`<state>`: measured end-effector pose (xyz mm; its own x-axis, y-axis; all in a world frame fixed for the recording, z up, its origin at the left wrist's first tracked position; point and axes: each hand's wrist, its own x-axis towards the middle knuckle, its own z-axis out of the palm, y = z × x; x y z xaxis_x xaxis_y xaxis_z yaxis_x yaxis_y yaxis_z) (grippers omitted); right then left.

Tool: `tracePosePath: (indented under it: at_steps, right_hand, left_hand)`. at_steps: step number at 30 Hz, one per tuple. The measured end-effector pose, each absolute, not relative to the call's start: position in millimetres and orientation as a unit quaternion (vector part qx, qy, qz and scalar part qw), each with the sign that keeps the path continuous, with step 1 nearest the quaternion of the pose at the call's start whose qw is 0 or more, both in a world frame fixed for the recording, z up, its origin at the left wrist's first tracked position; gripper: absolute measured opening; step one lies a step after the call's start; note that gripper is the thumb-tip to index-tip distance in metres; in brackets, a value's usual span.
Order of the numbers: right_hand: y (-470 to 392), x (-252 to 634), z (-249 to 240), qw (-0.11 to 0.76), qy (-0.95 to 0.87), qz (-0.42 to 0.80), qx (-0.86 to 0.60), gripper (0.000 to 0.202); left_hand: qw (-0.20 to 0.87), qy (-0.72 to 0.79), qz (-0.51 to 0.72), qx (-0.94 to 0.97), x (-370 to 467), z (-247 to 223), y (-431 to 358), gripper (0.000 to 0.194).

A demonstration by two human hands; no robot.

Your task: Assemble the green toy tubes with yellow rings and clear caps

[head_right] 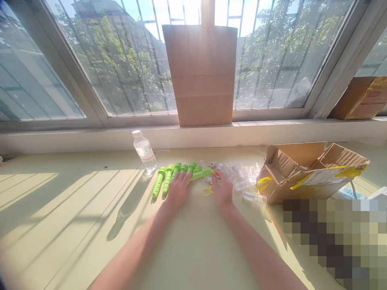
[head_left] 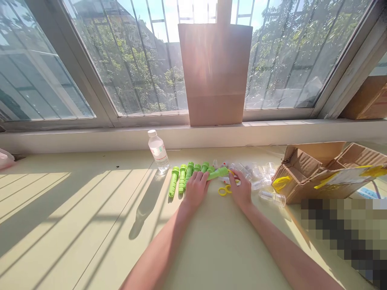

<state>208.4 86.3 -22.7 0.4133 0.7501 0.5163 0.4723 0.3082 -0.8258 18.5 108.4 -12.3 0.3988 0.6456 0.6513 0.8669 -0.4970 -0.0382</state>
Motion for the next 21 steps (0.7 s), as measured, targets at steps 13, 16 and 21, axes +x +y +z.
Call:
tracePosePath:
  at_steps: [13, 16, 21]
  right_hand:
    - [84.0, 207.6, -21.0, 0.63, -0.501, 0.156, -0.572, 0.038]
    - [83.0, 206.2, -21.7, 0.622, -0.512, 0.154, -0.572, 0.039]
    - [84.2, 206.9, -22.0, 0.63, -0.499, 0.143, -0.577, 0.039]
  left_hand:
    - [0.186, -0.435, -0.266, -0.84, 18.3, -13.1, 105.9, 0.028]
    - [0.175, -0.44, -0.263, -0.84, 16.5, -12.6, 106.9, 0.029]
    - [0.172, -0.441, -0.268, -0.839, 16.3, -10.8, 106.4, 0.029]
